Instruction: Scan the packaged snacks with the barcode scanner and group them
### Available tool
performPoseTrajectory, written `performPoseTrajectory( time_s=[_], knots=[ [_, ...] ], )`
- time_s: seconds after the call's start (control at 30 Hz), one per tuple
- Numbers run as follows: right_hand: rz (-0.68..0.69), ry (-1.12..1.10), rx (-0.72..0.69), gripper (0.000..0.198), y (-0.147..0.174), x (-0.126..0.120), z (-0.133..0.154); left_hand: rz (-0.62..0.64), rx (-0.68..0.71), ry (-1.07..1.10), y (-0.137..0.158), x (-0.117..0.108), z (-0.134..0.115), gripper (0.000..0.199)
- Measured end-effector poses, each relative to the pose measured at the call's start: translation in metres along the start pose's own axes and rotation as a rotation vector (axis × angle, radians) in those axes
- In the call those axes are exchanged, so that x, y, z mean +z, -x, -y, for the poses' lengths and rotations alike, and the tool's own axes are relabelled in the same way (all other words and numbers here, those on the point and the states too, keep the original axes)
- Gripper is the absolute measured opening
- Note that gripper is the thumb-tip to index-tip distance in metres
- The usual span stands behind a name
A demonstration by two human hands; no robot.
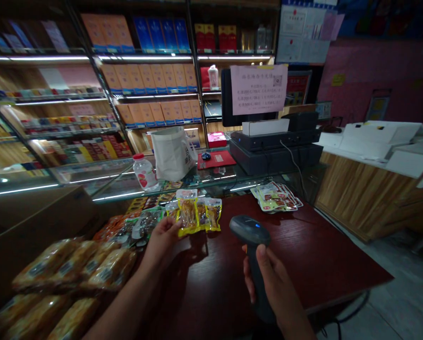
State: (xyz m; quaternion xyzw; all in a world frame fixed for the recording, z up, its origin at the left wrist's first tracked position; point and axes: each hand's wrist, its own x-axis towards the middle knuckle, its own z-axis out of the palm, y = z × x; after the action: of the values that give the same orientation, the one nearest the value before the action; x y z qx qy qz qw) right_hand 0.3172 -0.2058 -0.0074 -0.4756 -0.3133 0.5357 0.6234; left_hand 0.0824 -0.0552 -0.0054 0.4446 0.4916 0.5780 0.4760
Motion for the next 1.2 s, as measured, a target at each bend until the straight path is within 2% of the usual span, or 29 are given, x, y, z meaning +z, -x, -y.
performPoseTrajectory(
  time_s=[0.1, 0.2, 0.47, 0.6, 0.7, 0.77, 0.8, 0.9, 1.0, 1.07, 1.2],
  knots=[
    [-0.035, 0.008, -0.014, 0.071, -0.001, -0.005, -0.001, -0.053, -0.099, -0.142, -0.039, 0.003, -0.015, 0.034],
    [-0.048, 0.001, 0.004, 0.072, -0.002, -0.01, 0.0, -0.091, -0.13, -0.236, -0.062, 0.008, -0.02, 0.031],
    [-0.123, -0.02, -0.019, 0.067, 0.001, -0.016, 0.01, -0.089, -0.16, -0.601, -0.075, 0.007, -0.016, 0.026],
    [-0.133, -0.041, -0.029, 0.066, -0.004, -0.026, 0.011, -0.097, -0.048, -0.848, -0.066, -0.003, -0.034, 0.022],
    [-0.157, -0.044, -0.057, 0.065, -0.013, -0.042, 0.012, -0.131, 0.264, -1.114, -0.055, 0.004, -0.046, 0.017],
    [-0.187, -0.036, -0.054, 0.067, -0.02, -0.054, 0.011, -0.051, 0.454, -1.148, -0.049, 0.023, -0.046, 0.017],
    [-0.201, -0.038, -0.048, 0.069, -0.025, -0.06, 0.011, 0.034, 0.495, -1.088, -0.046, 0.038, -0.042, 0.015],
    [-0.24, -0.106, -0.048, 0.071, -0.037, -0.076, 0.004, 0.352, 0.515, -0.825, -0.04, 0.092, -0.023, 0.01],
    [-0.269, -0.216, -0.051, 0.069, -0.046, -0.087, -0.006, 0.599, 0.518, -0.758, -0.036, 0.153, -0.003, 0.017],
    [-0.275, -0.256, -0.055, 0.068, -0.048, -0.092, -0.011, 0.649, 0.536, -0.808, -0.034, 0.19, 0.006, 0.023],
    [-0.26, -0.272, -0.077, 0.065, -0.048, -0.095, -0.013, 0.573, 0.52, -0.946, -0.036, 0.247, 0.016, 0.047]
  ],
)
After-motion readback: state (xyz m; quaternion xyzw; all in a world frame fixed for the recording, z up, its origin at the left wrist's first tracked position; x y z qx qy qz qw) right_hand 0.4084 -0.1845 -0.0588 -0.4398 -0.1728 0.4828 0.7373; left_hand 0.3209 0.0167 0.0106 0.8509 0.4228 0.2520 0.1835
